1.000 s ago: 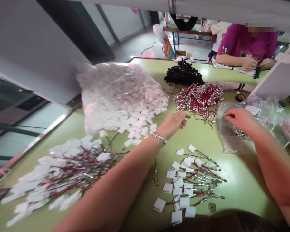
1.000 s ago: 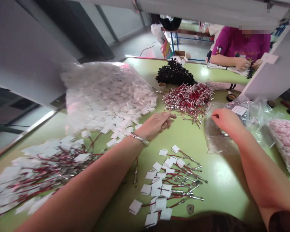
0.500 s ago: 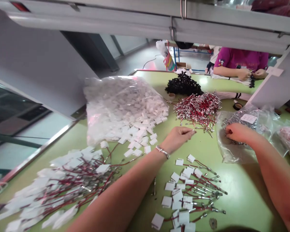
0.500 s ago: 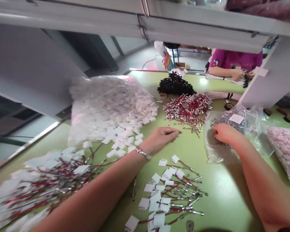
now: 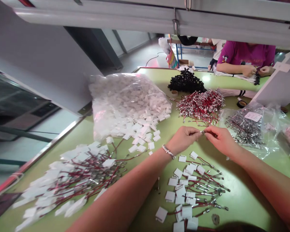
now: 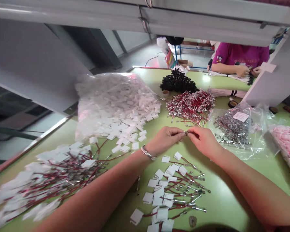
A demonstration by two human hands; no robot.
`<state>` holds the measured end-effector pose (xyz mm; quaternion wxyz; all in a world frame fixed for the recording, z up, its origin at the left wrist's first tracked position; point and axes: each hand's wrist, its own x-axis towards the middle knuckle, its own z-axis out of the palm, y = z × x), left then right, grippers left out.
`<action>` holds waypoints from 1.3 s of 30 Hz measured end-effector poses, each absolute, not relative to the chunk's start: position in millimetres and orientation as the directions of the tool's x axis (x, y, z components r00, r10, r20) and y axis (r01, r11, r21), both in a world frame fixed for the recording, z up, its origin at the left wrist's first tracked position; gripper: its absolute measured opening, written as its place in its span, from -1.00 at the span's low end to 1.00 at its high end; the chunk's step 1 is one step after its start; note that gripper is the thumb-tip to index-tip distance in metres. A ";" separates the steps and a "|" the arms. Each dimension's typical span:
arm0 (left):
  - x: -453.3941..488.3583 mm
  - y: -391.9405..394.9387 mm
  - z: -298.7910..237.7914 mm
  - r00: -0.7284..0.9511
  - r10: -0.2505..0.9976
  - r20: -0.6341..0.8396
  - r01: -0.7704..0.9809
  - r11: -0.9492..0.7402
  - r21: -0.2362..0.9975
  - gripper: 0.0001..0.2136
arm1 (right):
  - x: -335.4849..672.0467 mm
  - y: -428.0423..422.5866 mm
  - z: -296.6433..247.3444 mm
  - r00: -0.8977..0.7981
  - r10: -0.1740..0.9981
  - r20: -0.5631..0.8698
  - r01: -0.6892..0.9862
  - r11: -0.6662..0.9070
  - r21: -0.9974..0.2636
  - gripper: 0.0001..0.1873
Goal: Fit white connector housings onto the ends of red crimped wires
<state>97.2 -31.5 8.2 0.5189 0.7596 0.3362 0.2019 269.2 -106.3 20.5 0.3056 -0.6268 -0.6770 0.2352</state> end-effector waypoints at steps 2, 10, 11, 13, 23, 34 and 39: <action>96.2 -30.8 8.0 0.706 0.708 -0.022 0.328 -0.299 0.896 -0.73 | 271.0 -106.0 18.8 -0.042 0.994 0.099 0.705 0.100 -0.702 -0.83; 96.5 -43.2 20.8 0.911 0.408 0.063 0.376 -0.884 0.279 -0.79 | 277.9 -110.0 35.7 -0.127 0.950 -0.284 0.660 -0.133 -0.739 -0.81; 98.0 -45.1 22.2 0.915 0.400 0.047 0.378 -0.895 0.238 -0.80 | 277.1 -110.3 36.6 -0.135 0.933 -0.333 0.612 -0.186 -0.769 -0.81; 101.1 -46.9 26.4 0.916 0.400 0.045 0.381 -0.898 0.220 -0.80 | 276.1 -110.5 37.5 -0.189 0.908 -0.373 0.513 -0.233 -0.826 -0.81; 40.6 0.3 68.1 0.515 0.852 -0.098 0.850 -0.493 0.182 -0.74 | 305.0 -100.7 39.4 0.058 0.976 -0.208 0.188 -0.215 -0.958 -0.75; 41.2 -2.1 51.1 0.535 0.788 -0.303 0.827 -0.562 0.001 -0.78 | 306.9 -103.5 42.2 -0.066 0.983 -0.171 -0.021 -0.173 -0.985 -0.83; 52.7 -4.8 52.2 0.684 0.721 -0.112 0.703 -0.610 0.367 -0.75 | 298.5 -106.1 41.7 -0.152 0.968 -0.198 0.060 -0.191 -0.980 -0.76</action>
